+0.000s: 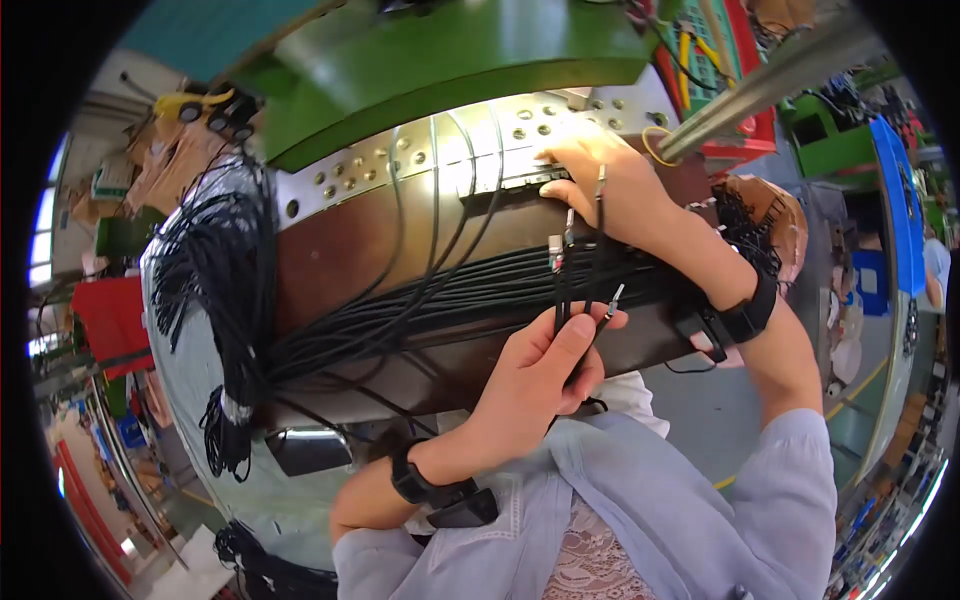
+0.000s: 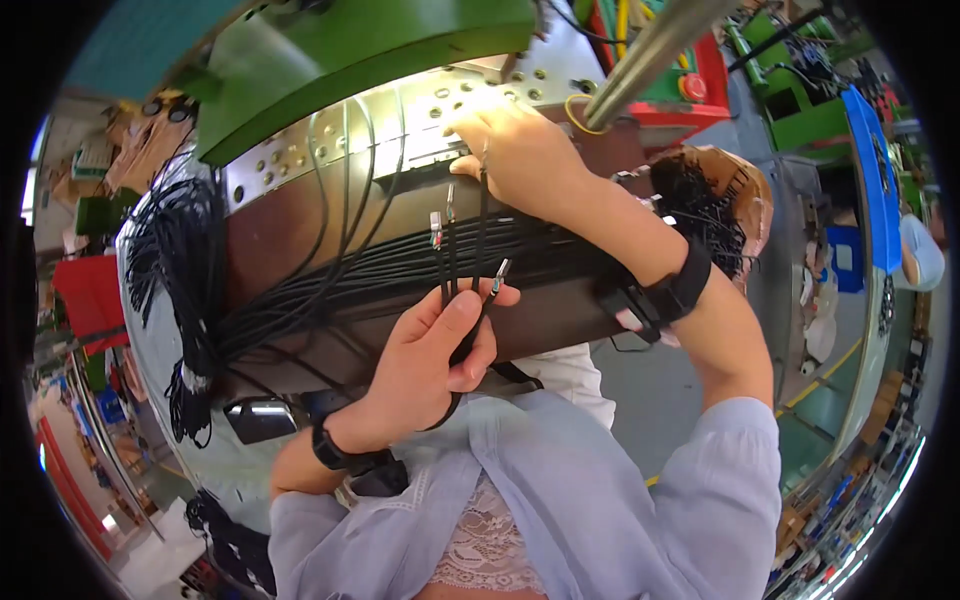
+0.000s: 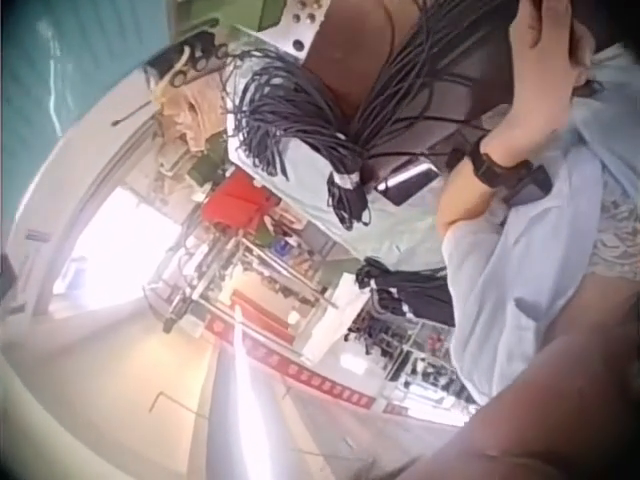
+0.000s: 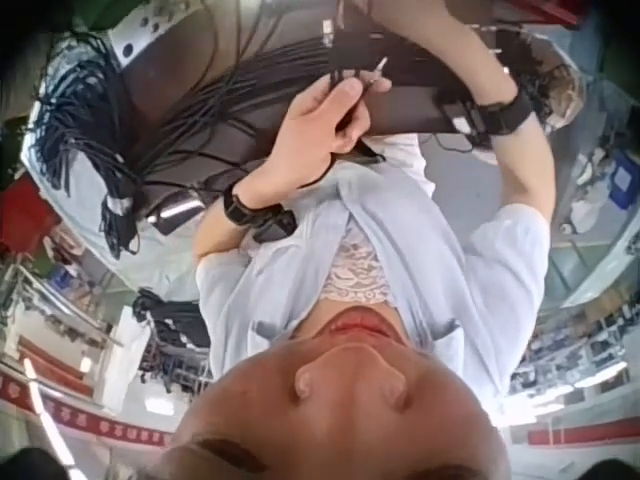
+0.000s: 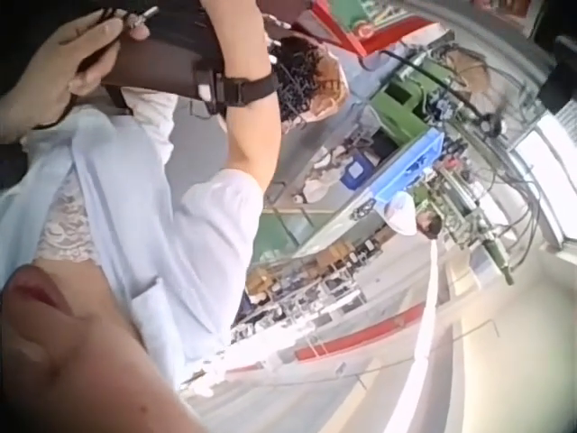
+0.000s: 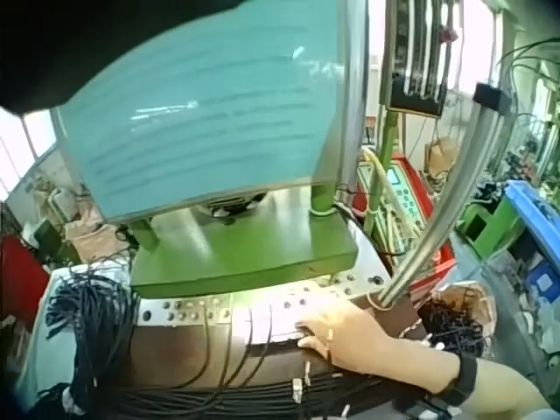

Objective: The person picks up a bundle of cables, places them on the workbench, and inserts the connectors of several cables into a metal fixture. They then operate a machine to process the connectors before removing the cables and placing them back onto the workbench.

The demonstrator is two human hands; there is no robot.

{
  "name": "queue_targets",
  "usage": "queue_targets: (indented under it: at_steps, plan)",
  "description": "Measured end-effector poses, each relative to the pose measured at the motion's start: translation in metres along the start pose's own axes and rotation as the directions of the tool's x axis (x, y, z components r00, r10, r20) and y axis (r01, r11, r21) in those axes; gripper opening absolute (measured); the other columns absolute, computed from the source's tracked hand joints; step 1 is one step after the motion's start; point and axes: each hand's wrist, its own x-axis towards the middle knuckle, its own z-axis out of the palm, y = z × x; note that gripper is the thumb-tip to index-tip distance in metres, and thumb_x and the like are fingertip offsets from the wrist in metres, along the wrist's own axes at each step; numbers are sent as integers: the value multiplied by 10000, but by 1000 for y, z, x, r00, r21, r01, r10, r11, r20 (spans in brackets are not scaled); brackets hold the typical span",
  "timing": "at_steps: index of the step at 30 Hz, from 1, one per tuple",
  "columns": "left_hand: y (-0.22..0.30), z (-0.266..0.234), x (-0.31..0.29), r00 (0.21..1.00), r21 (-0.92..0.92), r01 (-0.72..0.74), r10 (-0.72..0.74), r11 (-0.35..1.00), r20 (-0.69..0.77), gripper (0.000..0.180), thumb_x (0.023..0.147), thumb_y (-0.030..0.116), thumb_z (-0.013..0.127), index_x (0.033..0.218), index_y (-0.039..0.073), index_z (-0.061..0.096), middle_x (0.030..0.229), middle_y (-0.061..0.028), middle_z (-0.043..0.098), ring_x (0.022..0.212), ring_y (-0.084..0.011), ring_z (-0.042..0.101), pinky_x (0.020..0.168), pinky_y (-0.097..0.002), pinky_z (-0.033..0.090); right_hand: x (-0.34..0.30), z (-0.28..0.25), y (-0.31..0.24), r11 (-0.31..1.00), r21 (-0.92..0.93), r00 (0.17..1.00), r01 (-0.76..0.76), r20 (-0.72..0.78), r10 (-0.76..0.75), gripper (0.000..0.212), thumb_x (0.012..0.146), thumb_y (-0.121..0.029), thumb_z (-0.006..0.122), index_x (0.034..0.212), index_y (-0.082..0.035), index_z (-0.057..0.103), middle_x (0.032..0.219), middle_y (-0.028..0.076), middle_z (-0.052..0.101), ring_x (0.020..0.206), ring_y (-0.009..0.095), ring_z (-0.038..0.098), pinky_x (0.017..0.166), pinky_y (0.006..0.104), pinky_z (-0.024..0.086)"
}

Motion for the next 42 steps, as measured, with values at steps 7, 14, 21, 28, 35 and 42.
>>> queue_targets:
  at_steps: [7, 14, 21, 28, 35, 42]
  plan:
    - [-5, -25, -6, 987, -186, -108, 83, 977, -137, 289, 995, 275, 414, 1089, 29, 534, 617, -21, 490, 461, -43, 322, 426, -188, 255, -14, -12, -31, 960, 235, 962, 154, 184, -200, 301, 687, -107, 710, 957, -51, 590, 841, 78, 552, 772, 290, 555, 681, 382, 463]
    - [-13, -40, -9, 903, 220, -370, 405, 903, -141, 239, 989, 233, 414, 974, 30, 539, 637, -29, 513, 462, -74, 393, 442, -222, 318, -27, -10, -64, 972, 227, 997, 60, 23, -67, 255, 666, 72, 661, 877, -59, 602, 853, 72, 605, 823, 280, 591, 704, 352, 487]
    - [32, -47, -65, 877, 129, -481, 476, 867, 67, 339, 1004, 212, 310, 863, -10, 524, 654, -87, 581, 498, -112, 488, 499, -240, 401, -13, 6, -65, 867, 468, 985, -170, 119, 129, 225, 699, 73, 641, 888, -36, 587, 883, 97, 634, 839, 288, 604, 710, 346, 492]
    - [6, -45, -41, 993, -53, -58, 62, 997, 97, 336, 1009, 236, 314, 927, -21, 513, 618, -81, 567, 493, -107, 504, 502, -233, 422, -7, -2, -69, 890, 382, 954, -248, 255, 157, 185, 732, 64, 624, 883, -34, 581, 888, 111, 636, 849, 291, 606, 712, 334, 493]
    - [-3, -35, -38, 987, 172, -160, 154, 972, 50, 358, 998, 212, 295, 932, -43, 537, 607, -137, 581, 480, -157, 516, 473, -259, 424, -2, -18, -67, 993, 109, 998, 55, 30, -58, 170, 742, 46, 641, 871, -46, 580, 927, 105, 614, 822, 281, 597, 685, 325, 497]
    - [23, -38, -40, 987, 133, -153, 143, 979, 78, 449, 1000, 261, 257, 946, -67, 560, 624, -157, 601, 462, -168, 515, 465, -261, 436, -26, 0, -63, 871, 413, 964, -266, 129, 233, 171, 732, 33, 678, 817, -27, 541, 901, 82, 601, 792, 261, 584, 666, 323, 486]
